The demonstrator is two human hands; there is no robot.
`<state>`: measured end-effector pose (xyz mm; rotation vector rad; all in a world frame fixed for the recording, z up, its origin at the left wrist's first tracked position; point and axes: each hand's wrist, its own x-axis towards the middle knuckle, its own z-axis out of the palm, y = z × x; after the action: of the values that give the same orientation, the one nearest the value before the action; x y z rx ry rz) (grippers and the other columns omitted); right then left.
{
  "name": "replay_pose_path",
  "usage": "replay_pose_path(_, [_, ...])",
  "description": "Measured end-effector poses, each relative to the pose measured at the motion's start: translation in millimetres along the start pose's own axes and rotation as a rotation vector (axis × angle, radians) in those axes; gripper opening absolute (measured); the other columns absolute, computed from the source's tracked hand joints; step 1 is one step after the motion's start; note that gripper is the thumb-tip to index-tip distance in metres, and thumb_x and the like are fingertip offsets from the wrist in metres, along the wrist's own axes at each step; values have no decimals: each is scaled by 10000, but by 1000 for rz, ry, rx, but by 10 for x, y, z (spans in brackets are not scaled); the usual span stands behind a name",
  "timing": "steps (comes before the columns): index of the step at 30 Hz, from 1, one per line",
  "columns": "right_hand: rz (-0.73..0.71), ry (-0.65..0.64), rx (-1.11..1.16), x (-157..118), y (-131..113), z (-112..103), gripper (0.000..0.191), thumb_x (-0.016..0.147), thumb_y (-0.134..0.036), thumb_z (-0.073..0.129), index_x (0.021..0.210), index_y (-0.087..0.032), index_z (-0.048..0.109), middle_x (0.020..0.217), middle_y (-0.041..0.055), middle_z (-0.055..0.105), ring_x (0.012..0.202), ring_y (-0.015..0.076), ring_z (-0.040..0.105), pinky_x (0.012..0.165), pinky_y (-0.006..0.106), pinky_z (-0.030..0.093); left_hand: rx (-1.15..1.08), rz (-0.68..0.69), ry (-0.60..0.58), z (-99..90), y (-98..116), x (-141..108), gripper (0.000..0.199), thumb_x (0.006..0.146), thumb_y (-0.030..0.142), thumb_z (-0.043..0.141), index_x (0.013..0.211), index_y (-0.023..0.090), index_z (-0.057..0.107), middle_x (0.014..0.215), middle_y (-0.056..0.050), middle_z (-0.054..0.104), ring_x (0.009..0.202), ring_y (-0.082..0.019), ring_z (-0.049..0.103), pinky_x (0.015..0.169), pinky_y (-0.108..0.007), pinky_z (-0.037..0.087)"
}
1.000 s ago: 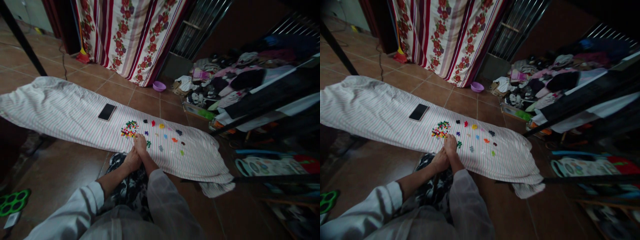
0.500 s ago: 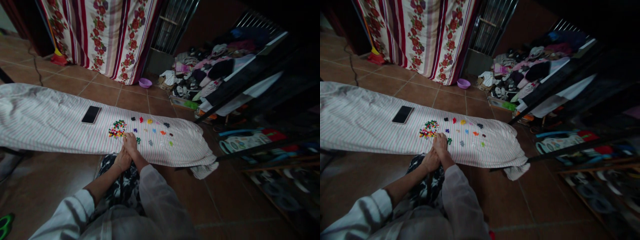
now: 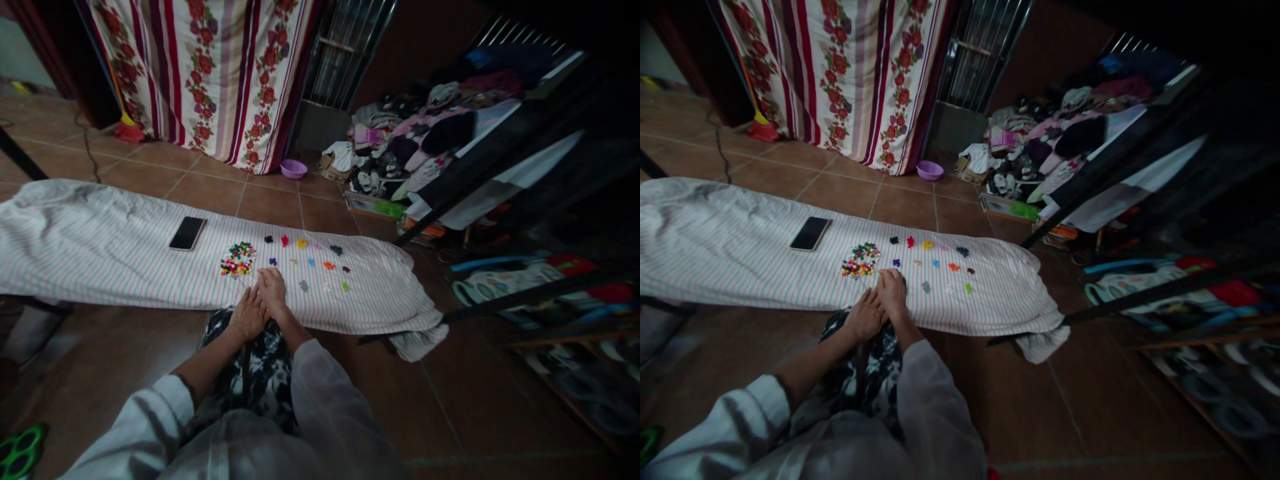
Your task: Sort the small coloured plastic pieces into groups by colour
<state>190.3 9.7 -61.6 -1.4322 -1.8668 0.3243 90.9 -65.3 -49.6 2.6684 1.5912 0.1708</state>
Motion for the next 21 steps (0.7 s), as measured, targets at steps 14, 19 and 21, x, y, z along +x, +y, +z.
replay_pose_path(14, [65,414,1,-398,1039,-1120,305,907,-345,454,938,-168,700,871,86,642,768,174,595,744,329,536,25,-355,133,18,-255,144,543,959,441,348,1423,183,461,1562,-171,291,1466,-364,196,1137,-630,216])
replay_pose_path(19, [144,475,-128,-596,1475,-1448,324,889,-347,436,929,-164,700,882,100,647,783,187,597,756,346,532,45,-433,114,6,-555,124,562,948,452,352,1452,211,418,1560,-192,290,1458,-402,195,1085,-667,252])
replay_pose_path(21, [187,497,-172,-646,1622,-1543,343,879,-337,423,957,-149,698,886,113,651,785,193,597,757,348,526,45,-411,61,4,-649,145,571,944,477,345,1456,233,411,1562,-182,295,1454,-405,204,1075,-662,264])
